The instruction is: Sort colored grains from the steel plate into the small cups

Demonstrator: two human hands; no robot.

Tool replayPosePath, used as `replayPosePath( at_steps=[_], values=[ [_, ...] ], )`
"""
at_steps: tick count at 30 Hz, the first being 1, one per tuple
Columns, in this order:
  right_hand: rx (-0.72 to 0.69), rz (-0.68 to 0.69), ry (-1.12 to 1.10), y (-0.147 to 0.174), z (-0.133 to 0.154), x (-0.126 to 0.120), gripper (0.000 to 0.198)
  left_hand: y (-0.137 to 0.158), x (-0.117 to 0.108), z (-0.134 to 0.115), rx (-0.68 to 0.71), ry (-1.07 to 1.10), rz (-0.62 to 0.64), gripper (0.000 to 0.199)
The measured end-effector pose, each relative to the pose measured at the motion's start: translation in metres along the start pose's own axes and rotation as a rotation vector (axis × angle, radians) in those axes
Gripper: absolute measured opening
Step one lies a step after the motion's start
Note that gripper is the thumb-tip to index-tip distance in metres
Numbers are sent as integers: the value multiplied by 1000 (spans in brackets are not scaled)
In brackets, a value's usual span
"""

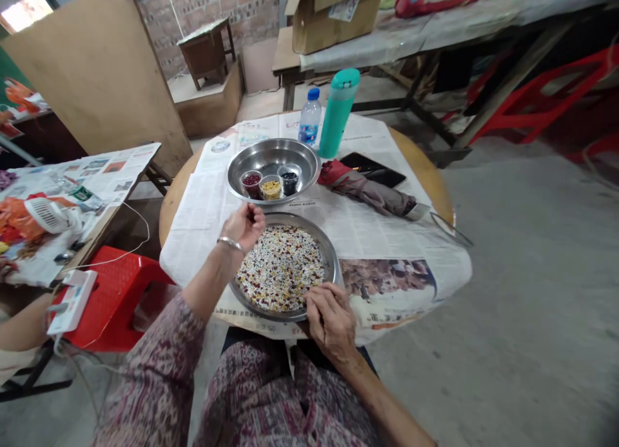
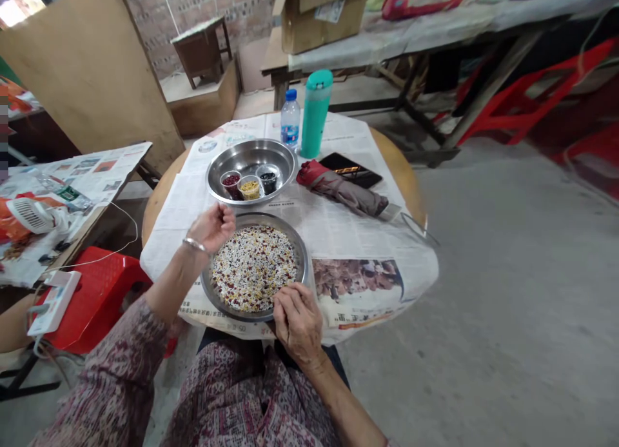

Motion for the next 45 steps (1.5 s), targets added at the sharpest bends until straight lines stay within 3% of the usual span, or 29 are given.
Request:
replayPosePath(
  at_steps=[6,10,13,16,20,25,28,32,35,38,41,45],
  values=[
    [18,7,-2,1,-3,1,17,-108,23,-59,517,-467,-63,39],
    [24,0,0,-1,-2,-1,17,-138,41,-68,778,-938,87,42],
    [23,1,-4,-3,0,-2,16,-140,44,-59,777,-1151,234,41],
    [22,0,-10,-3,0,-3,17,-135,41,-56,735,-1158,274,37],
    [36,0,-8,-2,-2,-2,18,-130,40,-57,616,-964,294,31],
    [36,2,-9,-2,-2,-1,18,-121,34,-52,393,-547,309,32],
    [26,-6,-7,-2,0,-2,18,-118,28,-50,343,-435,303,22],
    [16,4,1,-1,0,-1,16,-124,25,-51,430,-493,263,14],
    [12,11,8,0,-2,0,15,-130,27,-57,625,-713,242,24],
    [17,5,12,0,-3,0,16,-133,36,-58,825,-971,331,32],
    [29,5,9,-1,-2,0,16,-136,43,-48,881,-1174,456,32],
    [33,7,10,-2,-1,-1,17,-123,35,-51,959,-1199,418,17]
  ],
)
Point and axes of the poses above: each hand's wrist, its own y-axis away from the middle knuckle, its own x-axis out of the palm, z = x × y, the point moved 7 cm from there along -y, towards the middle knuckle, and after that the axes turned 15 degrees about x, right-handed, at the moved point
